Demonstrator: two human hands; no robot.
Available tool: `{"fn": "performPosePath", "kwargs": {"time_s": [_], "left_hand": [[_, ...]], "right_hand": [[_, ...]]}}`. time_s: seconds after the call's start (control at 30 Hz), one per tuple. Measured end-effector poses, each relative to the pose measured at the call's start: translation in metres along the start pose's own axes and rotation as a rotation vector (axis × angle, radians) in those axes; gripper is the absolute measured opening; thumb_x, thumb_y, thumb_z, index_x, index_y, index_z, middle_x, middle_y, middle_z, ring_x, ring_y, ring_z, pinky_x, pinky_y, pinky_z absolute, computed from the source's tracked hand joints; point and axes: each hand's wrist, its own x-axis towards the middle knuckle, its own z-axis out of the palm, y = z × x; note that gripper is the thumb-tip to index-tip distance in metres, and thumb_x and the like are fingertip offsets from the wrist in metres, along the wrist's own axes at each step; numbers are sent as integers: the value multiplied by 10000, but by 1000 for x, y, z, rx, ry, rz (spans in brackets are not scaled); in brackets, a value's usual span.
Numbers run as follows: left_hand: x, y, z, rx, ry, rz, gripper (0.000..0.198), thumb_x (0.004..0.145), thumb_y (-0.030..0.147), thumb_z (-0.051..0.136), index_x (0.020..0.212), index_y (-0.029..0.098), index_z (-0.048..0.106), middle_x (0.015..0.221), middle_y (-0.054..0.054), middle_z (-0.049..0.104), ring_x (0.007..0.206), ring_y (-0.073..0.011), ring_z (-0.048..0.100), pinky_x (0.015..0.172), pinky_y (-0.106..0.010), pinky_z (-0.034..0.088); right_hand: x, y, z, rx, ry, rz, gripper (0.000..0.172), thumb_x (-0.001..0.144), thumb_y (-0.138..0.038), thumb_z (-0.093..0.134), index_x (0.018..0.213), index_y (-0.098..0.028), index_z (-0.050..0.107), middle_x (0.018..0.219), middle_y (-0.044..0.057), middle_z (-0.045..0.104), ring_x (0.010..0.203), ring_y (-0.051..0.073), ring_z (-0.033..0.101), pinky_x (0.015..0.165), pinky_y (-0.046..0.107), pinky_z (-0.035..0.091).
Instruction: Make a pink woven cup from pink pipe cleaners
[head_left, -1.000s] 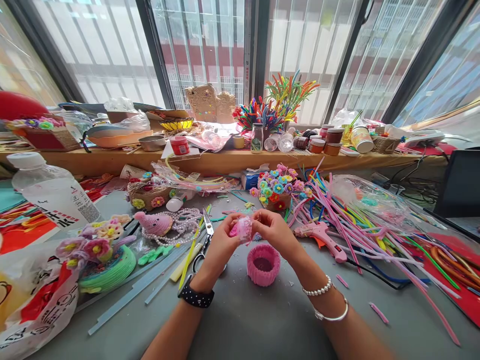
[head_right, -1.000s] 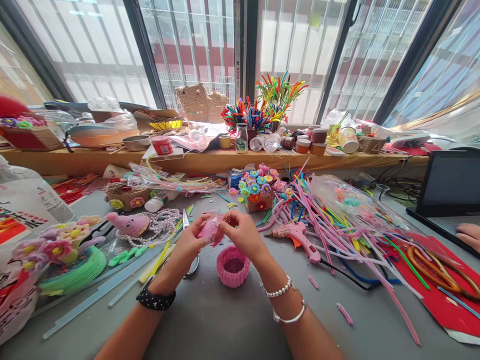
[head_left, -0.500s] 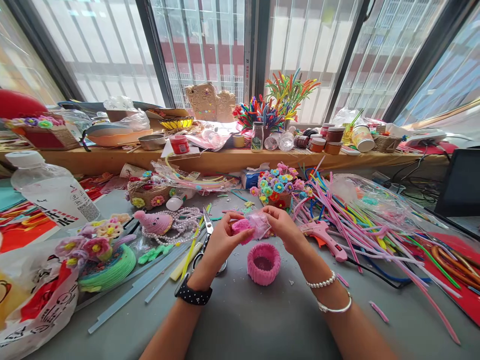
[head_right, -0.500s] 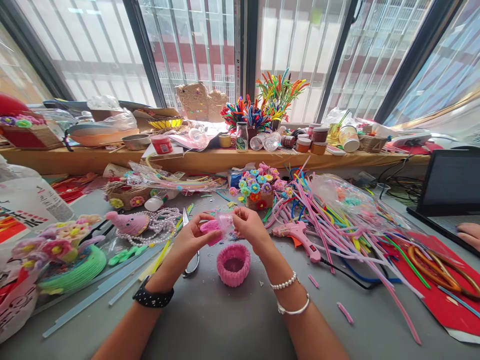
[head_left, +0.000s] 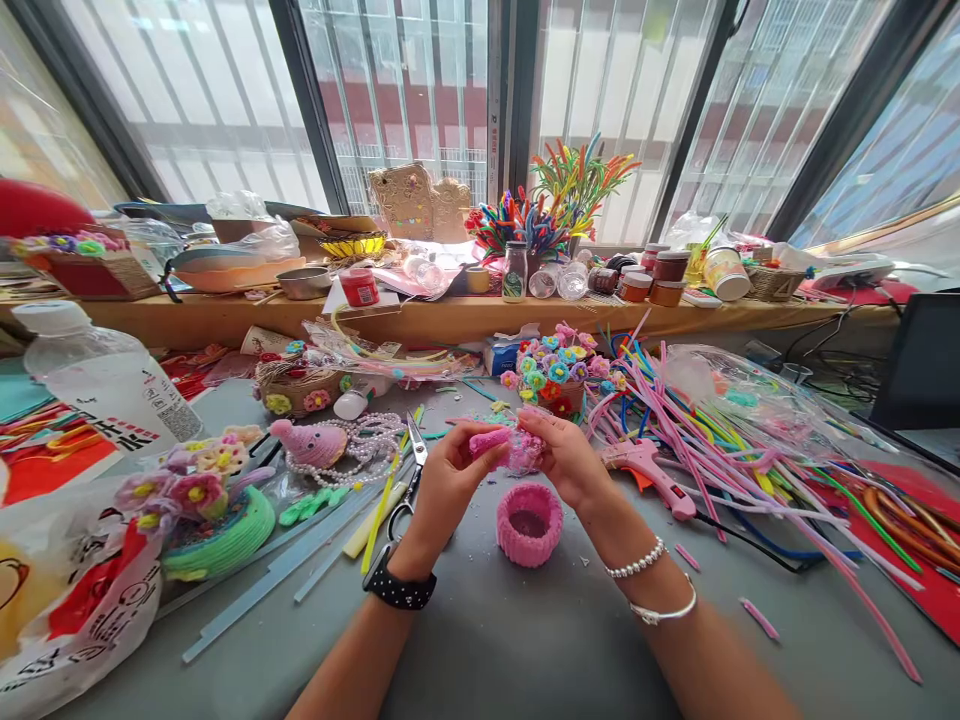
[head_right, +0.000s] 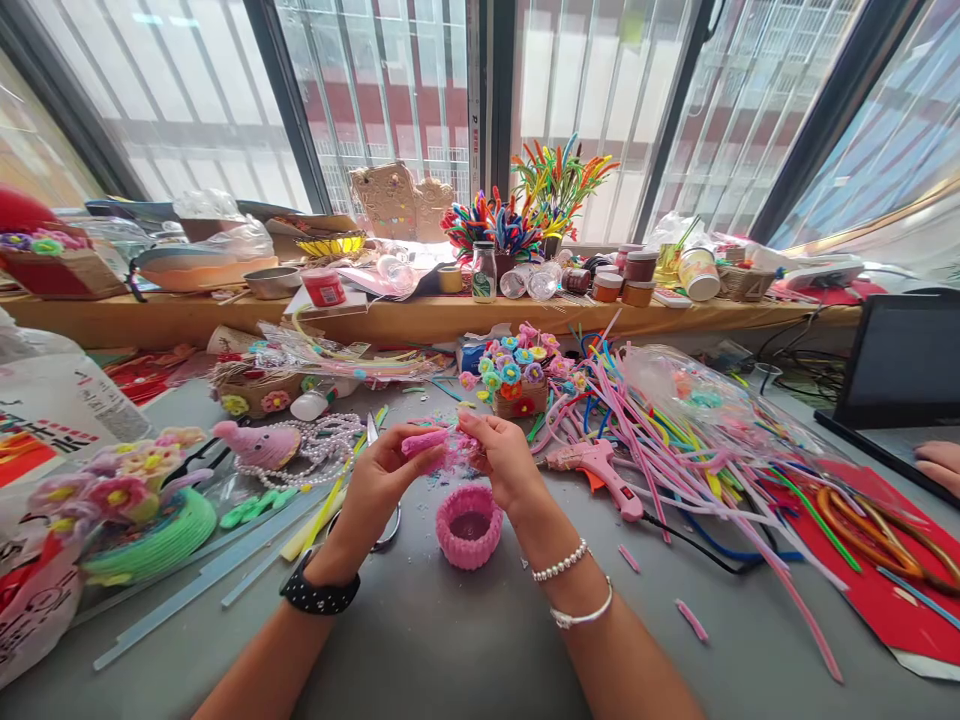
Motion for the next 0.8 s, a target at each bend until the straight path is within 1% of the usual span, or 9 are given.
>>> {"fn": "performPosePath", "kwargs": {"time_s": [0.07,0.13,0.27,0.33,0.43,0.53,0.63,0.7,0.8], "left_hand": [[-1,2,0,-7,4,-3,197,619,257,715,780,162,654,804,-18,615,725,-128,556,636,-214,452],[-1,4,-2,-43,-16,-67,255,589,285,737,794,164,642,765,-12,618,668,-118,550,590,-207,439],[0,9,-7,-261,-84,-323,457,610,509,662,923,181,614,690,-19,624,580,-116,554,567,-225,431],[1,9,-8,-296,-131,-431,450,648,561,596,845,159,639,650,-30,613,558,-117,544,555,-225,424],[1,6,-7,-241,-251,-476,316,683,463,617,670,149,637,603,-14,569,531,-96,492,523,-200,392],[-1,3,-6,-239,-306,-468,240,678,381,652,662,142,631,600,5,534,523,-80,457,512,-188,384],[-2,0,-5,-284,-270,-483,194,671,329,669,682,140,624,593,17,515,515,-67,452,504,-176,394],[-1,-1,-6,-321,-191,-459,164,668,300,672,686,144,623,615,13,529,532,-67,469,513,-173,414],[1,0,-8,-403,9,-395,149,669,284,662,745,159,635,727,-12,589,620,-90,530,576,-189,463]], "right_hand": [[1,1,-1,18,5,24,368,475,-417,750,652,-151,566,590,-52,508,479,47,387,466,199,294],[1,1,-4,-15,-44,25,364,499,-430,741,657,-148,574,579,-48,507,482,55,399,471,206,301],[0,-5,-11,-192,-164,-67,342,585,-458,697,632,-147,564,516,-71,429,448,44,324,443,204,223],[-1,-6,-12,-280,-205,-99,344,608,-465,680,620,-145,555,495,-80,389,441,39,282,440,208,182],[-3,-6,-10,-366,-260,-111,356,611,-475,669,598,-144,540,487,-82,371,451,43,271,449,214,177],[-4,-5,-6,-388,-259,-136,339,609,-457,673,611,-149,530,516,-76,383,477,50,296,456,208,204],[-3,-5,-4,-373,-200,-134,300,642,-437,644,706,-164,538,597,-59,434,514,61,348,465,196,259],[-3,-7,-4,-367,-117,-185,310,682,-442,599,829,-177,538,713,-25,497,589,86,426,507,202,332],[-7,-9,-5,-514,60,-481,341,737,-455,545,939,-183,506,857,37,536,741,141,502,625,255,416]]}}
